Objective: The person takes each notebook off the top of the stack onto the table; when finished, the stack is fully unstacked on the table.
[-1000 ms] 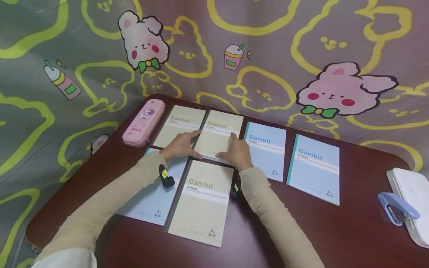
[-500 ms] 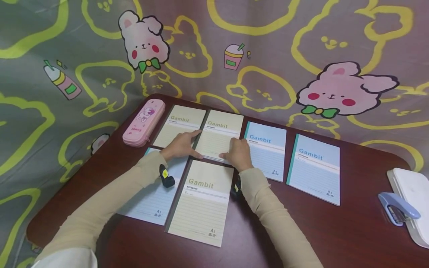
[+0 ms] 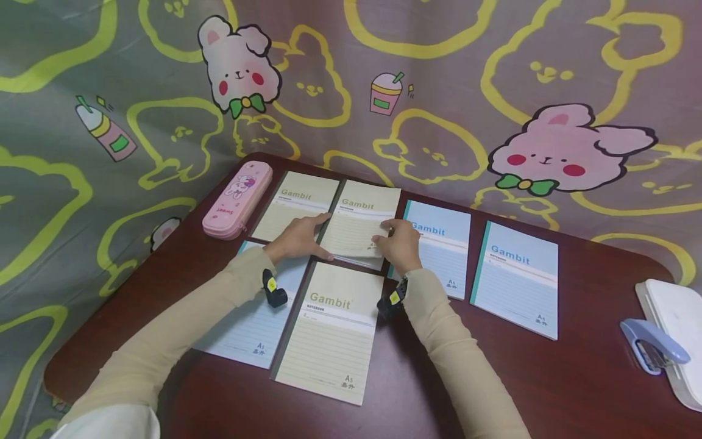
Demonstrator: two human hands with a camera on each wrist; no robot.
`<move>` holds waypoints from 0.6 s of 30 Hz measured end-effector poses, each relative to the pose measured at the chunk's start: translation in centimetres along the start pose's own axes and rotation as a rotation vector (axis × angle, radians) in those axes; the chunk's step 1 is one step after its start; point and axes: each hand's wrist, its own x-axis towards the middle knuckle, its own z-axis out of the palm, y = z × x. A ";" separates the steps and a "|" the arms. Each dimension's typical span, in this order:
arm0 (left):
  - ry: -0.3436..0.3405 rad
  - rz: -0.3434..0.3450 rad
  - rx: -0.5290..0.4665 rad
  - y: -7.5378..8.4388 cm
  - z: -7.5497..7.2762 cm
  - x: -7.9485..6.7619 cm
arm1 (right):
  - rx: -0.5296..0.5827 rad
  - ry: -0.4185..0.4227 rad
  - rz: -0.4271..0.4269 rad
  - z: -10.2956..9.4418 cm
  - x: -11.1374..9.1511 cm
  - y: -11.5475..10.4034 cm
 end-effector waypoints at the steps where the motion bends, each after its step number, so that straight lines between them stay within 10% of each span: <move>1: -0.001 0.001 0.001 0.0 0.0 0.0 | 0.041 -0.016 0.025 0.0 0.1 0.1; 18: -0.002 0.018 0.016 -0.1 -0.1 -0.1 | 0.409 0.052 0.182 -0.4 -0.2 1.3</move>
